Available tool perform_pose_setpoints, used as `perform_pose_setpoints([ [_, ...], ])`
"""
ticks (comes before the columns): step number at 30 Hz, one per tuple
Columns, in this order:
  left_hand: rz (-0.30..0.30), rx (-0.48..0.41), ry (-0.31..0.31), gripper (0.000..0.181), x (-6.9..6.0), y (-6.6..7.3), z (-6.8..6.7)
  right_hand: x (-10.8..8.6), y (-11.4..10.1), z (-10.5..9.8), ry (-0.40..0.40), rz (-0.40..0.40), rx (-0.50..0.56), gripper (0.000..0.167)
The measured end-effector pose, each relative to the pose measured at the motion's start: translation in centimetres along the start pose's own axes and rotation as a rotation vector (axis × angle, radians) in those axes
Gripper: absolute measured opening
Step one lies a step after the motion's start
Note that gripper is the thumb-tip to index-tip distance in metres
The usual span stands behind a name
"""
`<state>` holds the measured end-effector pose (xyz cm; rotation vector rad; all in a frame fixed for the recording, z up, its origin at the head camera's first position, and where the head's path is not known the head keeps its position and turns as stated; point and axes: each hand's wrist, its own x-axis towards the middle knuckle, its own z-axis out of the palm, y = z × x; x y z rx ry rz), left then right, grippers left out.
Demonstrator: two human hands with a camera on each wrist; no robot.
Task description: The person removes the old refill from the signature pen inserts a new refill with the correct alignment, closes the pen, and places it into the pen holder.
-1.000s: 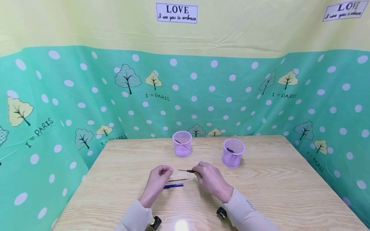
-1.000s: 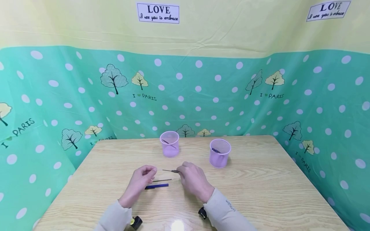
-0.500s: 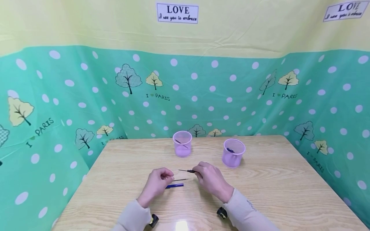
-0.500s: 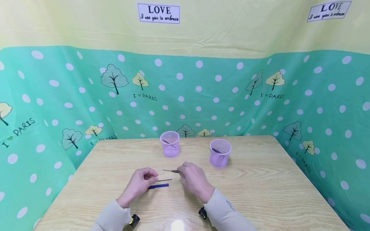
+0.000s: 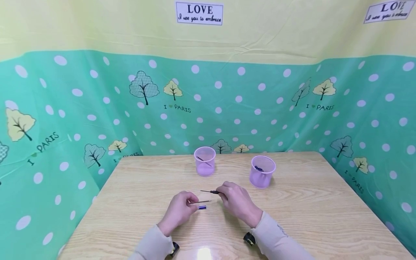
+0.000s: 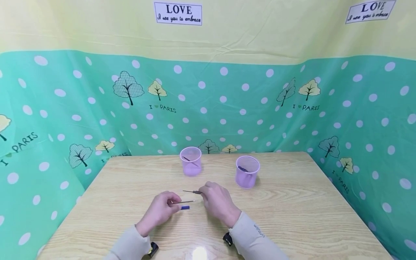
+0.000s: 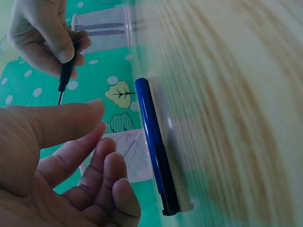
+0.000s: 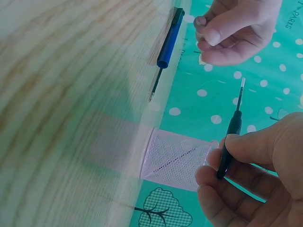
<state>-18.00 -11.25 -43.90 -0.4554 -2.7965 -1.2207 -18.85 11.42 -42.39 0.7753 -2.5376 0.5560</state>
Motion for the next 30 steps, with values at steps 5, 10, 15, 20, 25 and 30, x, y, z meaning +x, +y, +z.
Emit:
perform_pose_setpoints([
  [5,0.024,0.059,-0.001,0.014,-0.09,-0.11,0.26,0.01,0.00,-0.07,0.004,-0.002,0.001,0.015],
  [10,0.049,0.115,0.001,0.015,-0.03,-0.15,0.38,0.02,-0.03,-0.03,0.004,0.000,0.003,0.015],
  [15,0.039,0.180,-0.020,0.017,0.01,0.13,0.22,-0.02,-0.12,0.09,-0.005,-0.008,0.003,0.015],
  [20,0.035,0.224,-0.034,0.019,0.07,0.45,-0.06,-0.04,-0.17,0.15,-0.007,-0.008,0.009,0.015],
  [25,0.045,0.272,-0.033,0.018,0.13,0.58,-0.17,-0.02,-0.20,0.15,-0.017,-0.003,0.010,0.016],
  [30,0.059,0.303,-0.040,0.019,0.23,0.59,0.00,-0.02,-0.20,-0.02,-0.011,0.000,0.004,0.015],
])
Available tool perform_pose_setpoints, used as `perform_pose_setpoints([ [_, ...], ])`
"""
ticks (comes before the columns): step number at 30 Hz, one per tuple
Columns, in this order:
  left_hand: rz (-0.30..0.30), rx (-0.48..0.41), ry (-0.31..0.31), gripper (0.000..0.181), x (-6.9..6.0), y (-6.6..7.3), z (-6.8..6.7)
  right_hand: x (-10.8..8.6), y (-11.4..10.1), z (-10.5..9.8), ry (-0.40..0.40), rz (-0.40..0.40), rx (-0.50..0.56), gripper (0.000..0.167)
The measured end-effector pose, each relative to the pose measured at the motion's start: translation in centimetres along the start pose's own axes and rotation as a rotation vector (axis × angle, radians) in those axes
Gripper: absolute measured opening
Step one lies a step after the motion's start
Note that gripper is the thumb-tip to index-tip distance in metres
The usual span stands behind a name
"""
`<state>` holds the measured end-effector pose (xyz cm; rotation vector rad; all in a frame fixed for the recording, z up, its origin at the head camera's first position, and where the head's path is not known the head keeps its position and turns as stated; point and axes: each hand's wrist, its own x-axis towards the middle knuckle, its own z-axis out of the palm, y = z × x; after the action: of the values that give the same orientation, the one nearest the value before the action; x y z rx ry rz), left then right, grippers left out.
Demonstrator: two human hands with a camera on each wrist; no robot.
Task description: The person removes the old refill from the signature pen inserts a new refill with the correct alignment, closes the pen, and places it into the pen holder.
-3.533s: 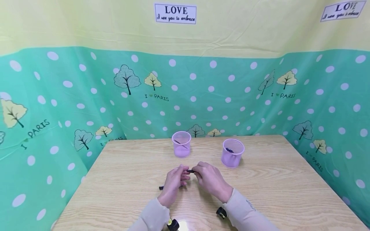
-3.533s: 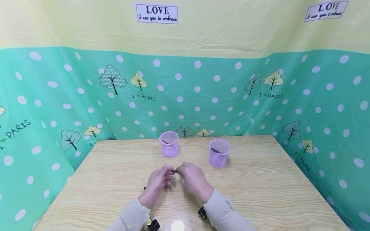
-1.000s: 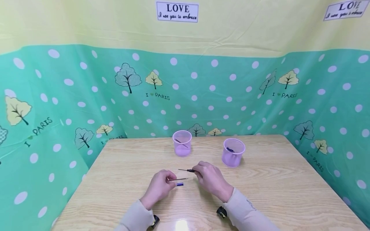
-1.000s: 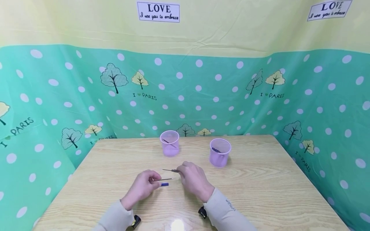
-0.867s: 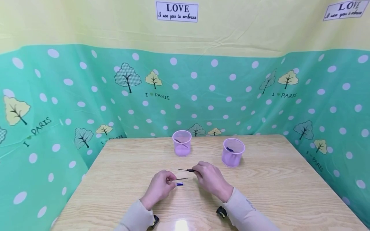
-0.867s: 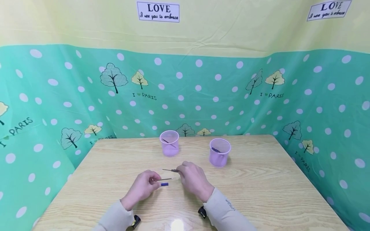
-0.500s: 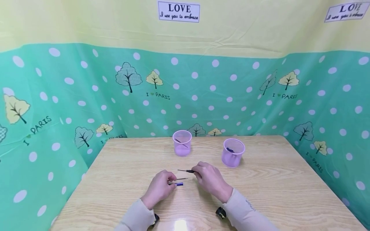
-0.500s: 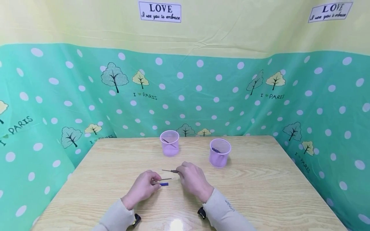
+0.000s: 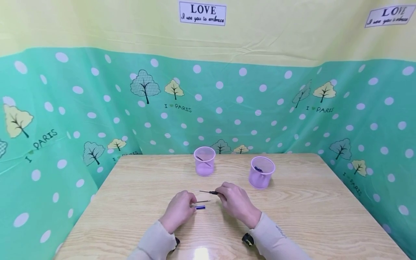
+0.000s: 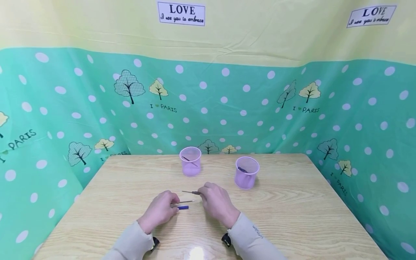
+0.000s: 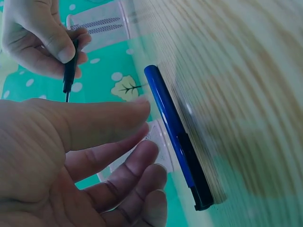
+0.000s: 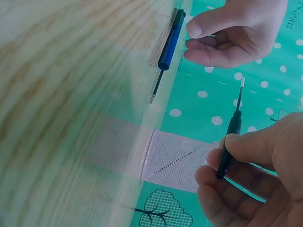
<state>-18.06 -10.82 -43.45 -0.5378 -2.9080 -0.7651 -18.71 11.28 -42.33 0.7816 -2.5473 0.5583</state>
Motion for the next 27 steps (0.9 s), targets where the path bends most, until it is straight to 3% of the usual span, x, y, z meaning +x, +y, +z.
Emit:
perform_pose_setpoints([
  [9,0.010,0.012,-0.019,0.016,0.3,0.0,0.3,0.0,0.0,-0.2,0.000,0.005,-0.002,0.015],
  [27,0.046,0.083,-0.002,0.018,0.3,0.2,1.2,0.0,0.1,0.0,0.000,-0.003,-0.007,0.015],
])
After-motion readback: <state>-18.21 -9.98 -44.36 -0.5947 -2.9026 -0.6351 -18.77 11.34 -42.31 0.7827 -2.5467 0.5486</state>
